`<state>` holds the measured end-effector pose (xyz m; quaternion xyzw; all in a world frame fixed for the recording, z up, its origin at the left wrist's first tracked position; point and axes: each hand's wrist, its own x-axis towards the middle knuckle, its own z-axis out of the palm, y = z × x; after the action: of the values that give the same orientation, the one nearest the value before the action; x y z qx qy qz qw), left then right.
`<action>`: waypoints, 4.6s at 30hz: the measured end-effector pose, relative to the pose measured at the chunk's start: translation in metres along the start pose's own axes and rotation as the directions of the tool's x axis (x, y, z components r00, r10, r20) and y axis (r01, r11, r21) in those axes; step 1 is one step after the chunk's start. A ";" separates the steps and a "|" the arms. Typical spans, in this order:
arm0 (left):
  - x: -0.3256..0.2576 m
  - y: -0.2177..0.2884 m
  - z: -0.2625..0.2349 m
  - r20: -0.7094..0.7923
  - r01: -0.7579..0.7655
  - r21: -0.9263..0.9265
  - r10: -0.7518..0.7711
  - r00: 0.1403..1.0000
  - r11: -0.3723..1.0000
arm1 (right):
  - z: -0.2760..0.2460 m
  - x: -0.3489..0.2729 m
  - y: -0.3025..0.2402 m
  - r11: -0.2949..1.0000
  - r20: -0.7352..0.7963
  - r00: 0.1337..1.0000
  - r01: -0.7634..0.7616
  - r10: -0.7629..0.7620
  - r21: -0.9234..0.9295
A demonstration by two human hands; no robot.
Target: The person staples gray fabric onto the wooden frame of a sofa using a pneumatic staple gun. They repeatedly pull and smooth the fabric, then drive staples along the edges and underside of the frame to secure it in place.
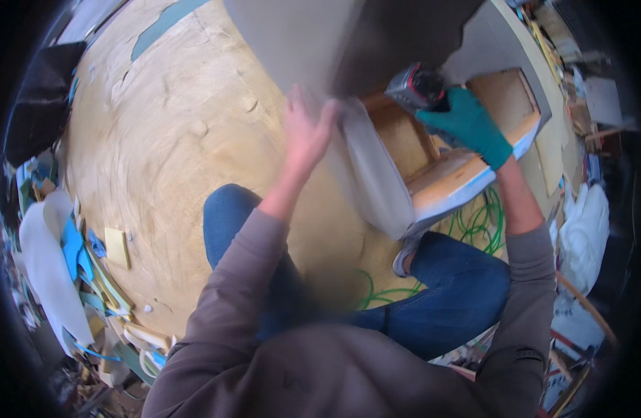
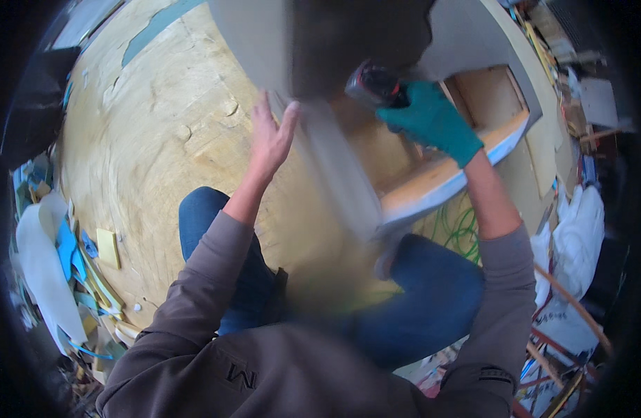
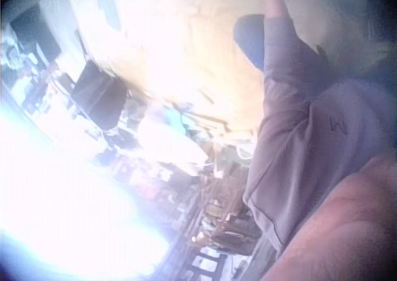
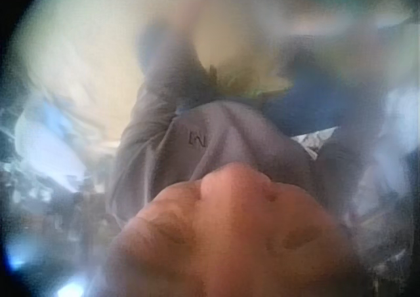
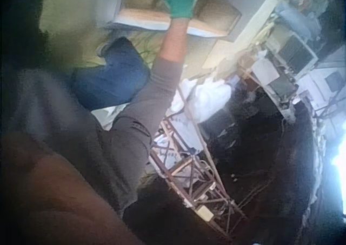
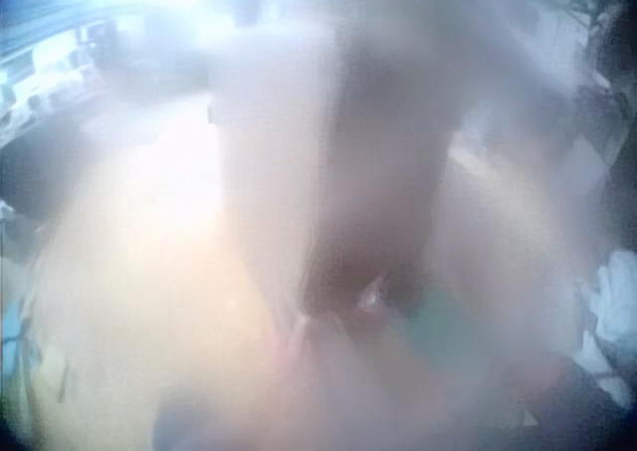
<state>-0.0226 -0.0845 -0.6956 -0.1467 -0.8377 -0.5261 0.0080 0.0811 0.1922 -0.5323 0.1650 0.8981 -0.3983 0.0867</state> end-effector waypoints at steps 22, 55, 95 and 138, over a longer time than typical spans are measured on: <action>-0.114 0.093 0.019 0.515 -0.395 0.377 0.165 0.841 0.837 | 0.006 -0.011 -0.011 0.989 0.157 0.983 0.107 -0.090 -0.101; -0.095 0.107 0.061 -0.079 0.335 0.134 -0.327 0.942 0.932 | -0.018 0.053 -0.004 0.900 0.532 0.826 0.360 -0.187 -0.244; -0.214 0.146 0.089 -0.098 0.515 -0.005 -0.513 0.853 0.857 | -0.010 0.005 0.024 0.816 0.661 0.682 0.550 -0.315 -0.178; -0.238 0.183 0.063 -0.169 0.598 -0.123 -0.611 0.774 0.792 | -0.009 -0.085 0.030 0.789 0.728 0.672 0.518 -0.136 -0.331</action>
<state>0.2600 -0.0117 -0.6024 0.1834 -0.8184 -0.5385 -0.0817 0.1706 0.1985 -0.5231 -0.1897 0.8911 -0.1853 0.3682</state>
